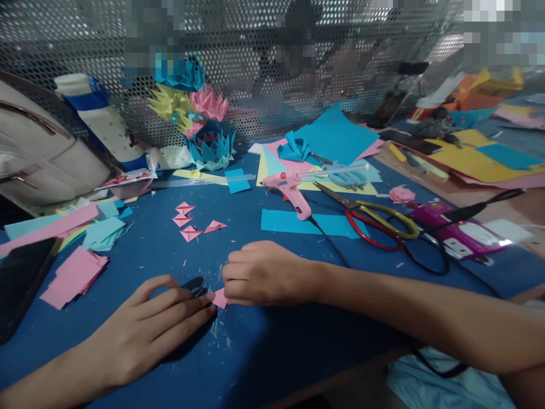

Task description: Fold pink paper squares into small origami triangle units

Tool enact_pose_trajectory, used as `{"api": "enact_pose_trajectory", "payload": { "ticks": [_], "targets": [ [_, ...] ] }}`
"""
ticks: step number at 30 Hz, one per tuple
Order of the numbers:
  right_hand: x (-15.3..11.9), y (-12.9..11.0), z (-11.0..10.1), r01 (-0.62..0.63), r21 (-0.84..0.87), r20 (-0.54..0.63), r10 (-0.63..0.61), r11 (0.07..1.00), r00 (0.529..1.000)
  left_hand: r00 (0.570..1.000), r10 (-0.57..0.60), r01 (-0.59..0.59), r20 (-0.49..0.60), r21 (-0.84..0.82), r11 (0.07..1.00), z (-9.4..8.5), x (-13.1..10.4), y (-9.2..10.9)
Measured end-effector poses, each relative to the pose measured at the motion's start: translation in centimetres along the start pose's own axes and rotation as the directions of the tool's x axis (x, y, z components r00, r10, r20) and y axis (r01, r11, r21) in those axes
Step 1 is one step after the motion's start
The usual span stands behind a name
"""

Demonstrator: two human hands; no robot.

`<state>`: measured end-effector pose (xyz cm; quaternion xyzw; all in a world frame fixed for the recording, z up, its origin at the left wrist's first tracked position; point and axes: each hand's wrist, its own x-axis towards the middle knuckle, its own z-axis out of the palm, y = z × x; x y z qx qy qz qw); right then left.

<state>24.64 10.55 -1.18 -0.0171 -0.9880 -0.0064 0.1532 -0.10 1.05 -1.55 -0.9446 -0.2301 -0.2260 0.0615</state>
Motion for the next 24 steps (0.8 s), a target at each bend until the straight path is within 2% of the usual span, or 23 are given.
{"api": "enact_pose_trajectory", "payload": {
  "ticks": [13,18,24],
  "targets": [
    [0.26,0.11,0.56,0.023,-0.027,-0.016,-0.024,0.999,1.0,0.999,0.01,-0.011,0.037,0.026,1.0,-0.18,0.21,-0.15],
    [0.27,0.13,0.67,0.042,-0.058,-0.026,-0.044,0.997,0.999,0.997,-0.052,0.054,0.053,-0.039,0.998,-0.06,0.52,-0.07],
    [0.42,-0.07,0.46,0.067,-0.095,-0.039,-0.071,0.993,0.997,0.997,-0.055,0.06,0.058,-0.082,0.995,-0.06,0.54,-0.07]
  ]
}}
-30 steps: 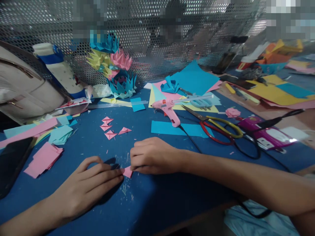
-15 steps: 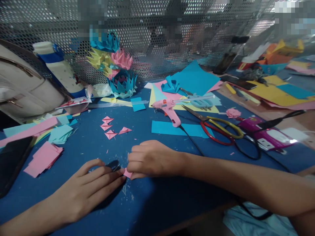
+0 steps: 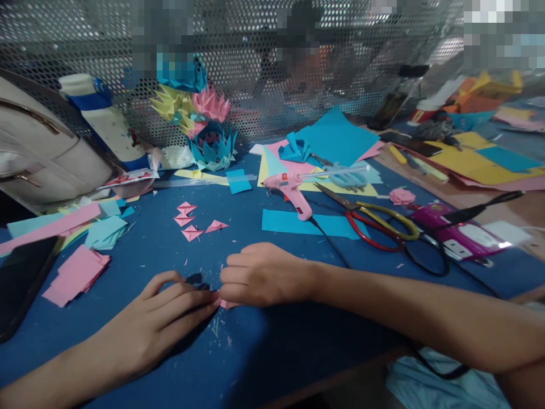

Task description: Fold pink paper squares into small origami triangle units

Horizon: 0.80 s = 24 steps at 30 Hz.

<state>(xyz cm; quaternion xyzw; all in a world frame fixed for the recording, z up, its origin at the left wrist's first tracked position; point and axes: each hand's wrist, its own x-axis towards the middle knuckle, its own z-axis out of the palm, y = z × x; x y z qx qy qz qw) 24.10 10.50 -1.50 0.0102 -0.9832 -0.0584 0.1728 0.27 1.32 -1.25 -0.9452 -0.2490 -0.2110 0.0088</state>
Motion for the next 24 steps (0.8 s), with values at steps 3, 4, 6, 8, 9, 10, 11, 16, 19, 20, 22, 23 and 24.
{"api": "enact_pose_trajectory", "payload": {
  "ticks": [3,4,6,8,9,10,11,16,19,20,22,23,24],
  "targets": [
    [0.13,-0.05,-0.22,0.012,-0.012,0.023,-0.011,1.0,1.0,0.999,0.017,-0.018,-0.027,-0.022,1.0,-0.02,-0.13,-0.08],
    [0.15,-0.07,-0.25,0.016,-0.014,0.028,-0.015,1.0,1.0,0.999,0.025,-0.025,-0.037,-0.021,0.999,-0.03,-0.17,-0.11],
    [0.12,-0.07,-0.23,0.021,-0.017,0.04,-0.02,1.0,0.999,0.999,0.032,-0.033,-0.042,-0.011,0.999,-0.06,-0.23,-0.15],
    [0.02,-0.06,-0.14,0.015,-0.012,0.051,-0.014,1.0,0.999,0.999,0.033,-0.033,-0.037,-0.002,0.999,-0.11,-0.26,-0.17],
    [-0.03,-0.05,-0.09,0.009,-0.006,0.054,-0.008,1.0,0.998,0.999,0.034,-0.034,-0.032,-0.001,0.999,-0.15,-0.27,-0.17],
    [-0.09,-0.03,-0.04,0.001,0.002,0.055,-0.001,1.0,0.998,0.999,0.035,-0.035,-0.029,-0.002,0.999,-0.18,-0.27,-0.18],
    [-0.14,-0.01,0.0,-0.007,0.012,0.05,0.007,1.0,0.999,0.999,0.035,-0.035,-0.029,-0.004,0.999,-0.2,-0.27,-0.18],
    [-0.2,0.05,0.08,-0.021,0.031,0.026,0.02,0.999,0.999,0.999,0.034,-0.034,-0.022,-0.001,0.999,0.03,-0.49,-0.17],
    [-0.15,-0.05,0.15,-0.028,0.027,0.04,0.027,0.999,0.999,0.999,0.018,-0.018,-0.045,-0.014,1.0,0.34,-0.71,-0.15],
    [-0.14,-0.11,0.2,-0.035,0.031,0.039,0.034,0.999,0.999,0.999,0.014,-0.015,-0.049,-0.021,1.0,0.38,-0.74,-0.14],
    [-0.11,-0.24,0.31,-0.062,0.045,0.015,0.062,0.997,0.998,0.999,0.015,-0.016,-0.038,-0.03,0.999,0.36,-0.73,-0.13],
    [-0.1,-0.31,0.36,-0.085,0.06,0.002,0.085,0.995,0.996,0.999,0.016,-0.017,-0.031,-0.032,0.999,0.3,-0.7,-0.14],
    [-0.07,-0.37,0.4,-0.114,0.086,-0.005,0.115,0.99,0.993,0.999,0.018,-0.019,-0.028,-0.032,0.999,0.22,-0.66,-0.15]
  ]
}}
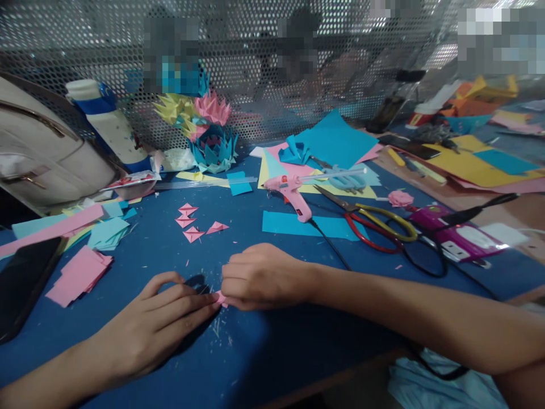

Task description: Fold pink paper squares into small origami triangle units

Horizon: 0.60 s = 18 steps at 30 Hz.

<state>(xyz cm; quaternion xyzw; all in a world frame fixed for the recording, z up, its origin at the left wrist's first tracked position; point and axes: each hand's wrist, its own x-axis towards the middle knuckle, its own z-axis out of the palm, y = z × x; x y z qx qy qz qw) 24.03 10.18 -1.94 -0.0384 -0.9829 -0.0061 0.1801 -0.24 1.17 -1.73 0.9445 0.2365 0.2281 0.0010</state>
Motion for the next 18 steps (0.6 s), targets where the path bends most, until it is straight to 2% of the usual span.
{"api": "enact_pose_trajectory", "payload": {
  "ticks": [3,8,12,18],
  "targets": [
    [0.1,-0.2,0.0,-0.101,0.144,0.007,0.101,0.984,0.995,1.0,0.007,-0.007,0.009,0.01,1.0,-0.2,0.1,-0.1],
    [0.4,-0.6,0.1,-0.259,0.377,0.068,0.253,0.889,0.965,1.0,0.012,-0.013,0.019,0.049,0.999,-0.3,0.1,0.0],
    [0.4,-1.0,0.4,-0.329,0.406,0.083,0.324,0.853,0.942,1.0,0.017,-0.018,0.012,0.105,0.994,-0.3,0.2,0.1],
    [0.5,-1.3,0.1,-0.343,0.397,0.099,0.331,0.851,0.938,1.0,0.013,-0.013,0.001,0.124,0.992,0.1,-0.1,0.2]
  ]
}}
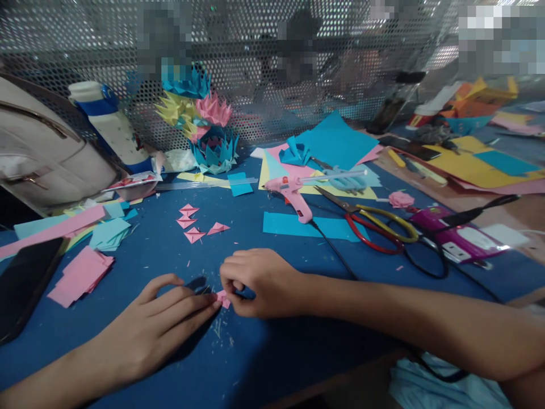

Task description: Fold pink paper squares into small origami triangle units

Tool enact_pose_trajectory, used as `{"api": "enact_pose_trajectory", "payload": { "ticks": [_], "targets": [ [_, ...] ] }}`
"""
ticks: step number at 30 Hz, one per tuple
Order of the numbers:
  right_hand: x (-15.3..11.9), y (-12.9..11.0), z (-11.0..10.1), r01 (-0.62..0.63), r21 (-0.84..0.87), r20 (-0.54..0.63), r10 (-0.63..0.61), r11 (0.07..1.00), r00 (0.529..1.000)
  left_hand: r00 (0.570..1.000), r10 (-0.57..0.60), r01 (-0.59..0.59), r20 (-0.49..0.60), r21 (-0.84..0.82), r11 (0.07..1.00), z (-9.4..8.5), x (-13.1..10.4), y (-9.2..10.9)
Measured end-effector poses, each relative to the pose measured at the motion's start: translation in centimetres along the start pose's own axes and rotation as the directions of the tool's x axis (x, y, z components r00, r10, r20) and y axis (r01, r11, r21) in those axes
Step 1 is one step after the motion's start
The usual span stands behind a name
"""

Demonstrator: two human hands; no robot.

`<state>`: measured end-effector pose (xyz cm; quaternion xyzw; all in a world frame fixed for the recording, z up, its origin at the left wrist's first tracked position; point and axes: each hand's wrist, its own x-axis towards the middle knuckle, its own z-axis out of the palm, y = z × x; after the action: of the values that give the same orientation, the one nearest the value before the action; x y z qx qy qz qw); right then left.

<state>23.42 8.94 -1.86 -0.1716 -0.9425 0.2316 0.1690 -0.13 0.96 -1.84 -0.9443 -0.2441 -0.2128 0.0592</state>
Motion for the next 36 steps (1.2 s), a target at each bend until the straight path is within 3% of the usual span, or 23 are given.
{"api": "enact_pose_trajectory", "payload": {
  "ticks": [7,18,26,36],
  "targets": [
    [0.1,-0.2,0.0,0.02,0.028,0.011,-0.02,0.999,1.0,1.0,0.002,-0.002,-0.004,-0.017,1.0,0.1,-0.2,0.1],
    [0.4,-1.1,0.4,-0.115,0.061,-0.036,0.118,0.991,0.992,0.999,0.043,-0.044,-0.023,-0.02,0.999,-0.2,-0.2,-0.2],
    [0.3,-1.0,0.5,-0.108,0.045,-0.031,0.109,0.993,0.994,0.984,0.159,-0.165,0.076,0.078,0.983,-1.0,-0.2,-0.6],
    [0.3,-1.0,0.3,-0.08,0.02,-0.019,0.08,0.997,0.997,0.967,0.218,-0.236,0.134,0.136,0.962,-1.2,-0.5,-0.9]
  ]
}}
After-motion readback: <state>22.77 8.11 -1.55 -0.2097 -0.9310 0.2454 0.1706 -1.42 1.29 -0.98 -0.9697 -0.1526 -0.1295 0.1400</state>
